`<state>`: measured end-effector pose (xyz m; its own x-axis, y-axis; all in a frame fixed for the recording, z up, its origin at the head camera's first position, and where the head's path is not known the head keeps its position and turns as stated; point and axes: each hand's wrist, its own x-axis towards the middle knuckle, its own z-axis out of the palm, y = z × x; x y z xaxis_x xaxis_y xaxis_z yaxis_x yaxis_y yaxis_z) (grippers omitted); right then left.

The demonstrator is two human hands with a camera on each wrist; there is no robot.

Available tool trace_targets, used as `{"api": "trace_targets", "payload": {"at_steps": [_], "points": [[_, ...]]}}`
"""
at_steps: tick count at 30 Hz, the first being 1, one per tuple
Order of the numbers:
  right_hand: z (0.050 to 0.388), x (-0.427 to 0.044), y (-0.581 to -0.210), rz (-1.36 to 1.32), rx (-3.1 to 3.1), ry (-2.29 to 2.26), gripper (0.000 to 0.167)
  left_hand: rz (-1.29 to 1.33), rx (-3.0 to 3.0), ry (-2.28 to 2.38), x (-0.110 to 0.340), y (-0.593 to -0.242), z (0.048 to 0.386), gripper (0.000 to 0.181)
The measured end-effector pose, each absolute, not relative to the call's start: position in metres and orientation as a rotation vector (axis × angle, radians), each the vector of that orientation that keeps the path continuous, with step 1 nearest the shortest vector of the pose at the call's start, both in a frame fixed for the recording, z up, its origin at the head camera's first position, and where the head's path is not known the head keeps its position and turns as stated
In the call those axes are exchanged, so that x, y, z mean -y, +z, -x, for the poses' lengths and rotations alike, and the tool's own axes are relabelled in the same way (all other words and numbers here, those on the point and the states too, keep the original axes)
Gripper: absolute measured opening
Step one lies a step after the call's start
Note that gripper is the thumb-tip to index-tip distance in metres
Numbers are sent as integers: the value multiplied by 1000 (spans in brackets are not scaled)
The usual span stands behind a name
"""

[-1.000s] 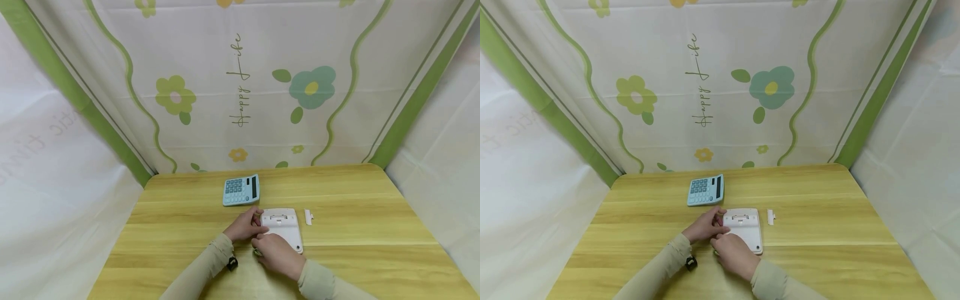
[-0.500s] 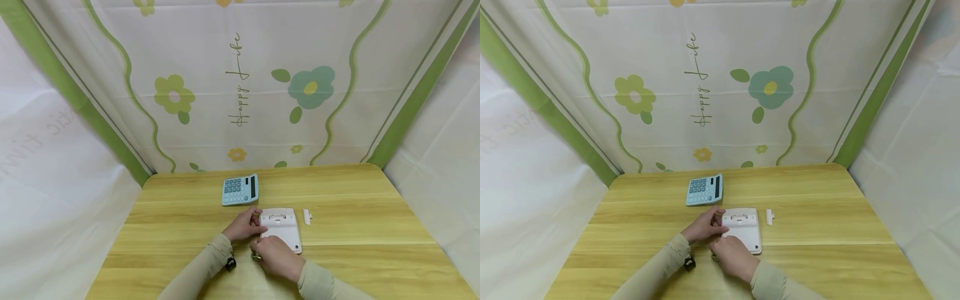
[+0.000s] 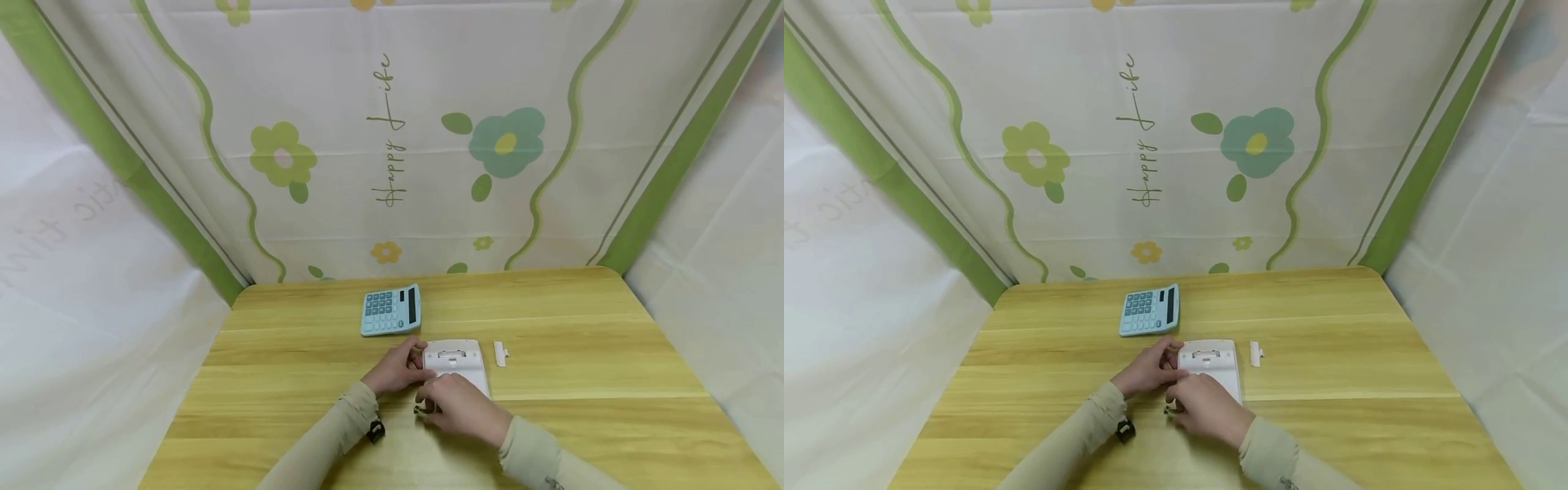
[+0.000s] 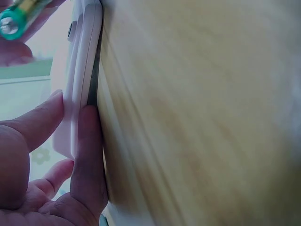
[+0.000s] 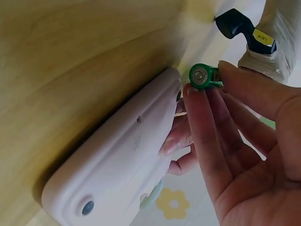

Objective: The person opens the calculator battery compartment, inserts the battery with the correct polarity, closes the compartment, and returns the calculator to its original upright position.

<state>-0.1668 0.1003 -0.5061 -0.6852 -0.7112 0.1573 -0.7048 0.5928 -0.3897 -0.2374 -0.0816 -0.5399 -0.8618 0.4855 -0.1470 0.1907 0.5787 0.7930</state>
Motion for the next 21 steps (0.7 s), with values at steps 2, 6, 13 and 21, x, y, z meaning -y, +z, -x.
{"api": "trace_targets", "payload": {"at_steps": [2, 6, 13, 21], "points": [[167, -101, -506, 1245, -2772, -719, 15, -544, -2462, 1176, 82, -540, 238, 51], [165, -101, -505, 1242, -2749, -827, 11, -546, -2454, 1177, 82, -541, 238, 48], [166, -106, -503, 1244, -2672, -1065, 18, -558, -2434, 1189, 83, -541, 238, 46], [170, -111, -500, 1356, -2665, -1241, 22, -561, -2440, 1173, 82, -540, 239, 48]]}}
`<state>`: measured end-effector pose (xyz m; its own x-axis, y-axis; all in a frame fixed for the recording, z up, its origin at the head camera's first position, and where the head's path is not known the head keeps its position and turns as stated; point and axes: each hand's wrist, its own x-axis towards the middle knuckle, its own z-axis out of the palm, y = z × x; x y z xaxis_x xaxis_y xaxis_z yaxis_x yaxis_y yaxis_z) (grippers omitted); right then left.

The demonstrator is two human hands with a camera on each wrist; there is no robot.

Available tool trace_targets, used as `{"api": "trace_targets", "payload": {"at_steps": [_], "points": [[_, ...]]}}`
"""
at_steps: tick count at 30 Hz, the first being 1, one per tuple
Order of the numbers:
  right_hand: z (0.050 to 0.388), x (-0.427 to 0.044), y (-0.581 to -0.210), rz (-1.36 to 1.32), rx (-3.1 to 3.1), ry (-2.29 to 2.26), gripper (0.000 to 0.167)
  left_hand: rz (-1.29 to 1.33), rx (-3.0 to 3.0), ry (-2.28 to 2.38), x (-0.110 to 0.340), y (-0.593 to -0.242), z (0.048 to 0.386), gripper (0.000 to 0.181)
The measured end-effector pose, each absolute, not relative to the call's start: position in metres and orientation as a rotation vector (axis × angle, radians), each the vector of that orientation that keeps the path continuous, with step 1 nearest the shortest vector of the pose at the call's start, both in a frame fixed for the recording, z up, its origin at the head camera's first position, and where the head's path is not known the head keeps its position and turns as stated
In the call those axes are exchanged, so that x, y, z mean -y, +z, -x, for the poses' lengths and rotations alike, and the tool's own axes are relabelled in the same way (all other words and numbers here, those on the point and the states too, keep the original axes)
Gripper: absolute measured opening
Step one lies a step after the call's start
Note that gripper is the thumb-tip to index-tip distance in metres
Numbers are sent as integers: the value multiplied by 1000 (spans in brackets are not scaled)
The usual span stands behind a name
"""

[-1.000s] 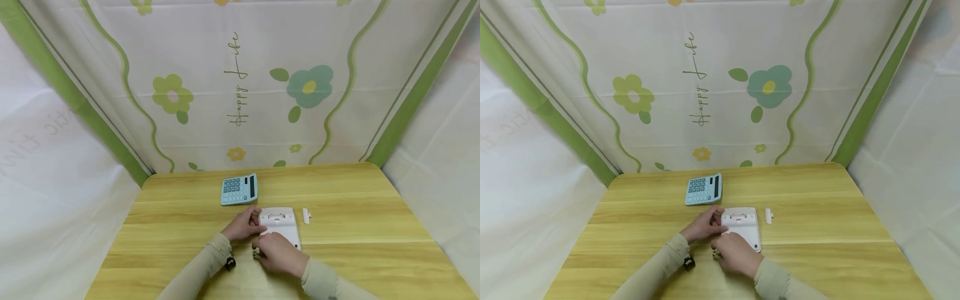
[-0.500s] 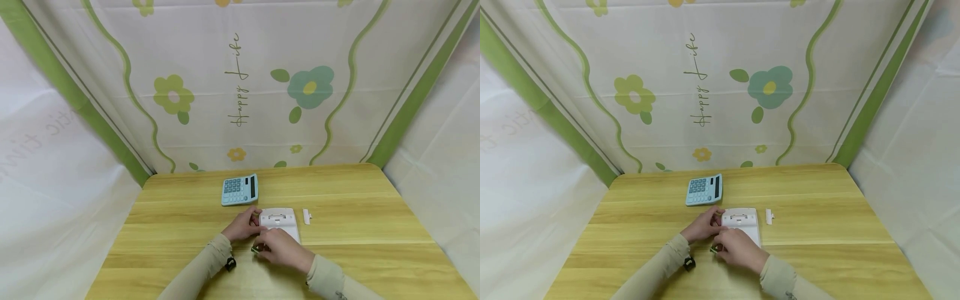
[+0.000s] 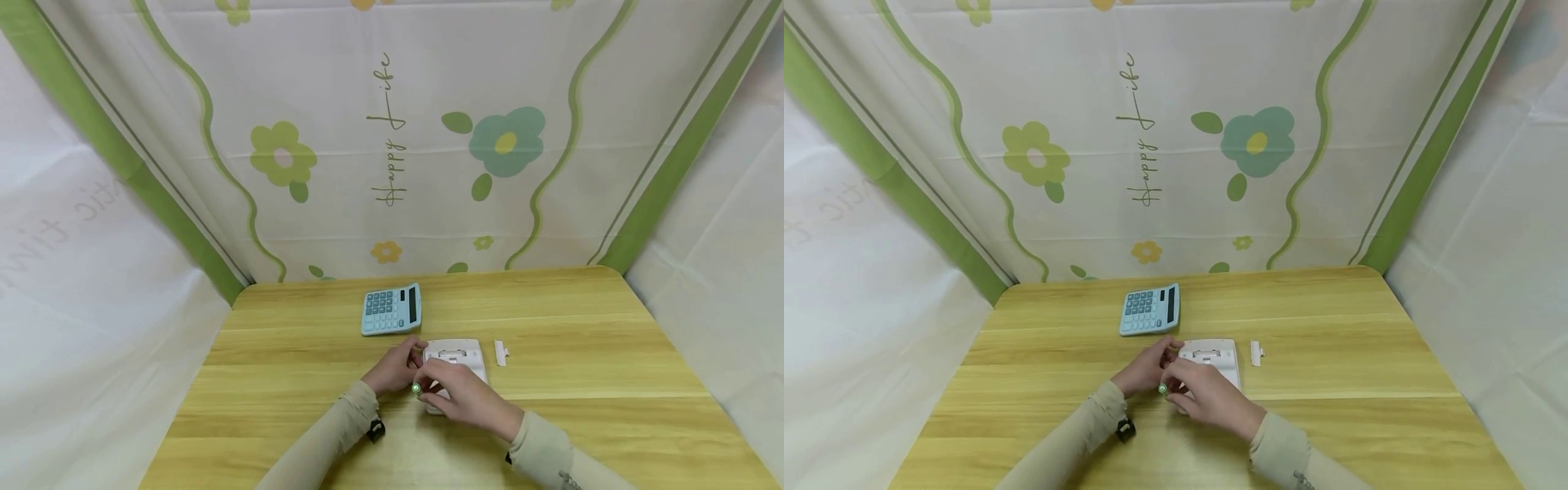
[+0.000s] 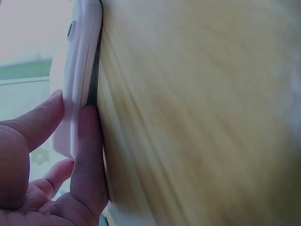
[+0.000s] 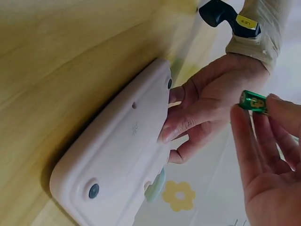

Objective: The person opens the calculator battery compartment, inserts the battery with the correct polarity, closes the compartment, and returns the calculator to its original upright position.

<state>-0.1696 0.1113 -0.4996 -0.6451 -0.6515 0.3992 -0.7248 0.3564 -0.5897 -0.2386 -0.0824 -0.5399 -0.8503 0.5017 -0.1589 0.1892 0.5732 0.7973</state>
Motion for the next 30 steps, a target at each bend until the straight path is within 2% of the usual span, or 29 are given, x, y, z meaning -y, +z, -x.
{"api": "trace_targets", "payload": {"at_steps": [18, 30], "points": [[169, -109, -501, -1367, 2264, 1260, 31, -560, -2456, 1165, 82, -544, 241, 47], [168, -111, -500, -1281, 2320, 1324, 23, -561, -2463, 1159, 83, -545, 241, 43]]}}
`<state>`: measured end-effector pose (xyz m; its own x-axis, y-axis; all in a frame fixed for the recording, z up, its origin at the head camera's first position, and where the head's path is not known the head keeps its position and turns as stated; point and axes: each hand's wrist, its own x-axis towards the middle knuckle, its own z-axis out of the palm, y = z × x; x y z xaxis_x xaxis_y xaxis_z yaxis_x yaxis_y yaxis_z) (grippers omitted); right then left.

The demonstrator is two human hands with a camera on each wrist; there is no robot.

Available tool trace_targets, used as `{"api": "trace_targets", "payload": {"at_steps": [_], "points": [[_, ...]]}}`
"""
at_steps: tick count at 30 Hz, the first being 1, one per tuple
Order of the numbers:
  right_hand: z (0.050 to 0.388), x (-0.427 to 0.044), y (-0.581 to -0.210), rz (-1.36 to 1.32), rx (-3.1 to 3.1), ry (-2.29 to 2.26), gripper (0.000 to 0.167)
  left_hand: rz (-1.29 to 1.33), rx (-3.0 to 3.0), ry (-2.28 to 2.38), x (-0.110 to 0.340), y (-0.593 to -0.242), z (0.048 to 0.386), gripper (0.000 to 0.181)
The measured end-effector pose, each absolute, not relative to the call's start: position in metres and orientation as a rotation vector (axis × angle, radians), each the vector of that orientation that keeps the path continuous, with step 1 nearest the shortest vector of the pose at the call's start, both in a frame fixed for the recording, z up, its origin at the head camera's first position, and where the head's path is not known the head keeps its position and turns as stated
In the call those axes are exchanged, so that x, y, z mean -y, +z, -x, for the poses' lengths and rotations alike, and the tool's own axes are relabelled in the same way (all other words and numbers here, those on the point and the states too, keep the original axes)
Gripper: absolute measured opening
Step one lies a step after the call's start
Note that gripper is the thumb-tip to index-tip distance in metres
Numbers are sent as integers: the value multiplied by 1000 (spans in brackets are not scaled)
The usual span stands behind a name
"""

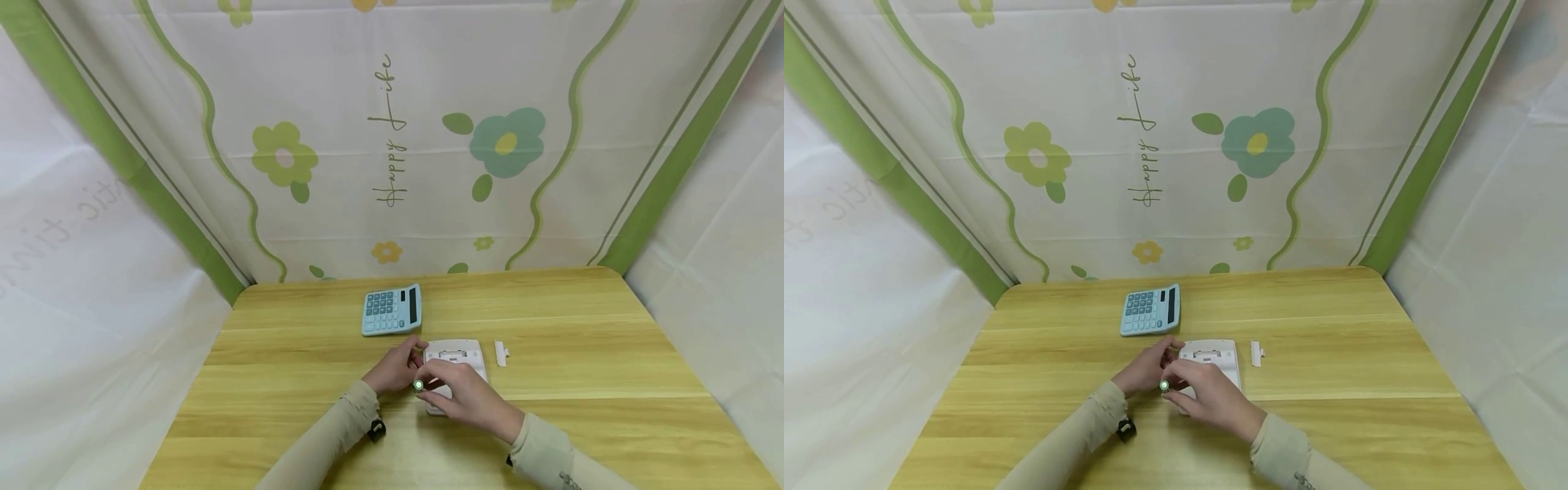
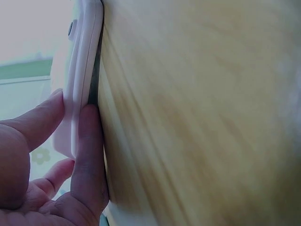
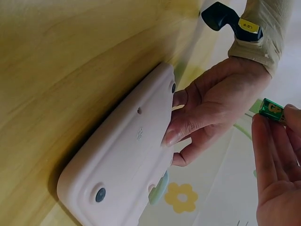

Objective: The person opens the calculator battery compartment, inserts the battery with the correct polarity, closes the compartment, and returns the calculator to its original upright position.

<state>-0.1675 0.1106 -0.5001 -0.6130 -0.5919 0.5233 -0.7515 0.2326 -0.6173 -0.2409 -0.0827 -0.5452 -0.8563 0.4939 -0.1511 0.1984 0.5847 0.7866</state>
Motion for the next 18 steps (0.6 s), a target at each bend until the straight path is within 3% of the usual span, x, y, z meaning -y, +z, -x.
{"api": "trace_targets", "payload": {"at_steps": [9, 18], "points": [[169, -114, -495, -1223, 2347, 1373, 19, -563, -2466, 1147, 82, -542, 239, 44], [171, -119, -492, -1117, 2403, 1424, 26, -581, -2456, 1153, 83, -543, 239, 46]]}}
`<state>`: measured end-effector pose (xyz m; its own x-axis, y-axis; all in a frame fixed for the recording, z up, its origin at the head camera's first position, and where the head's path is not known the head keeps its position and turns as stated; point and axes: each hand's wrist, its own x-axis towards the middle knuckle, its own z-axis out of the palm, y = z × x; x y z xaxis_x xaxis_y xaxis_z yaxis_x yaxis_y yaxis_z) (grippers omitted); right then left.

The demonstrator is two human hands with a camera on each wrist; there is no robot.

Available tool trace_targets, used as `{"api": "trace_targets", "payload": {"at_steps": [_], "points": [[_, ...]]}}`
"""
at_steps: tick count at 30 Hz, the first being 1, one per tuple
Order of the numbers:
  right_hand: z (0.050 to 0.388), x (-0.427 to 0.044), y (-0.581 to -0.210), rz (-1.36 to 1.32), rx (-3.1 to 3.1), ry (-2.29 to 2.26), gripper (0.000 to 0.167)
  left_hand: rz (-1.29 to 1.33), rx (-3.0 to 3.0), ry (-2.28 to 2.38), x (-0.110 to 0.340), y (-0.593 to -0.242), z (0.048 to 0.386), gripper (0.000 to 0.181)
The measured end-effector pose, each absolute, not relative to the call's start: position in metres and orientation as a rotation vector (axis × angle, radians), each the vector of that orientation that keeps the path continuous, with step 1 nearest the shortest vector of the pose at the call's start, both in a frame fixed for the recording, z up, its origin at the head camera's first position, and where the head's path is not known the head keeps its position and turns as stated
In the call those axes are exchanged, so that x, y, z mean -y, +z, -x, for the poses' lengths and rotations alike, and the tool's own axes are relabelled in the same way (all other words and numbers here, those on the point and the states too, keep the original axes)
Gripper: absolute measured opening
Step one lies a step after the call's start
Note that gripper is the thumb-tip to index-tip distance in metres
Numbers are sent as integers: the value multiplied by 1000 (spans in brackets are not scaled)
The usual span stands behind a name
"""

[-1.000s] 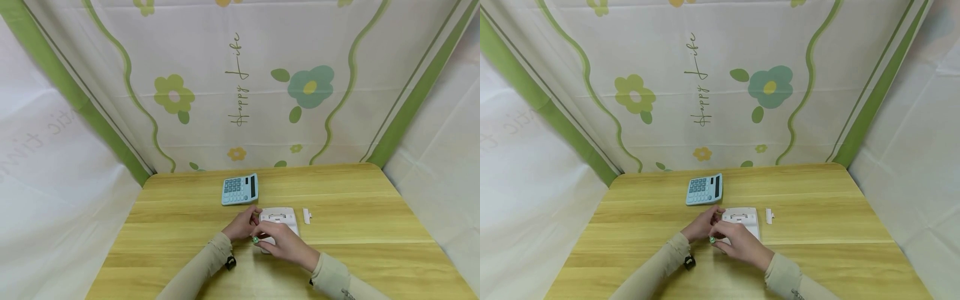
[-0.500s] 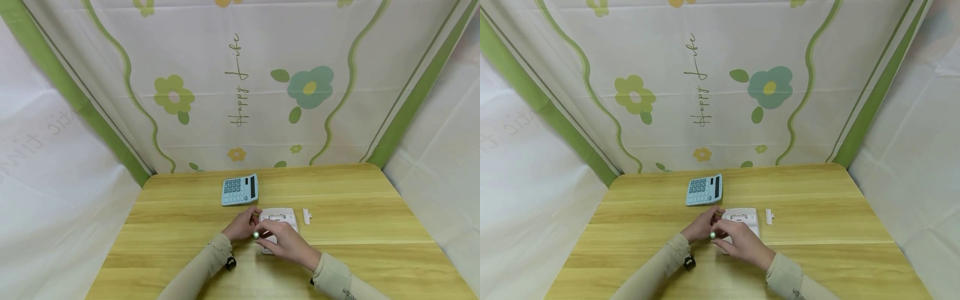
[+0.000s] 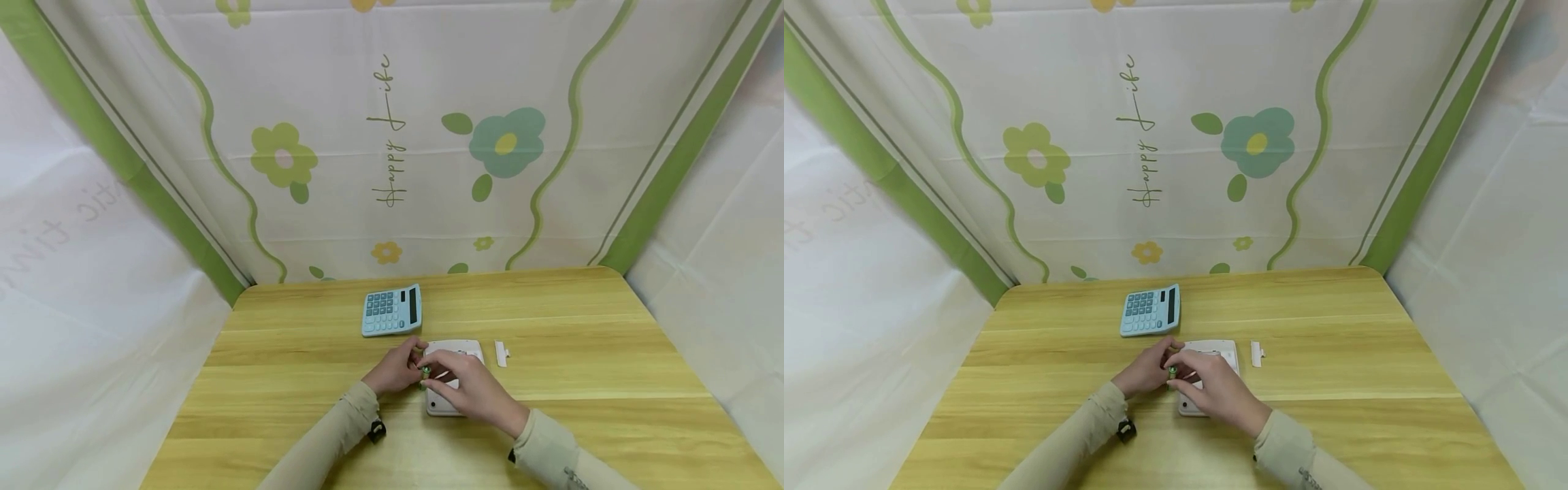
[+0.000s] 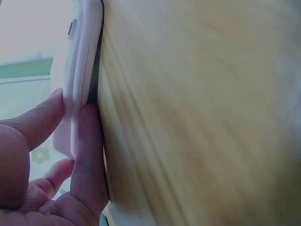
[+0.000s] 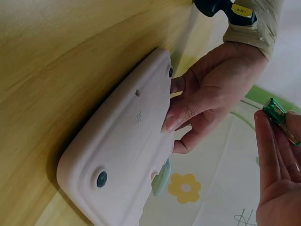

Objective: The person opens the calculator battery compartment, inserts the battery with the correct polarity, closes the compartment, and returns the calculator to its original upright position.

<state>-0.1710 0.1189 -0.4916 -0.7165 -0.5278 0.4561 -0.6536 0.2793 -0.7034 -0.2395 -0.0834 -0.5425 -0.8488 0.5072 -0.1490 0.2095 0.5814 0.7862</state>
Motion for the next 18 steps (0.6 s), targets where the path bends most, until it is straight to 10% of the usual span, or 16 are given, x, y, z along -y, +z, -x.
{"api": "trace_targets", "payload": {"at_steps": [18], "points": [[207, -156, -496, -785, 2507, 1360, 30, -528, -2438, 1176, 83, -541, 238, 52]]}}
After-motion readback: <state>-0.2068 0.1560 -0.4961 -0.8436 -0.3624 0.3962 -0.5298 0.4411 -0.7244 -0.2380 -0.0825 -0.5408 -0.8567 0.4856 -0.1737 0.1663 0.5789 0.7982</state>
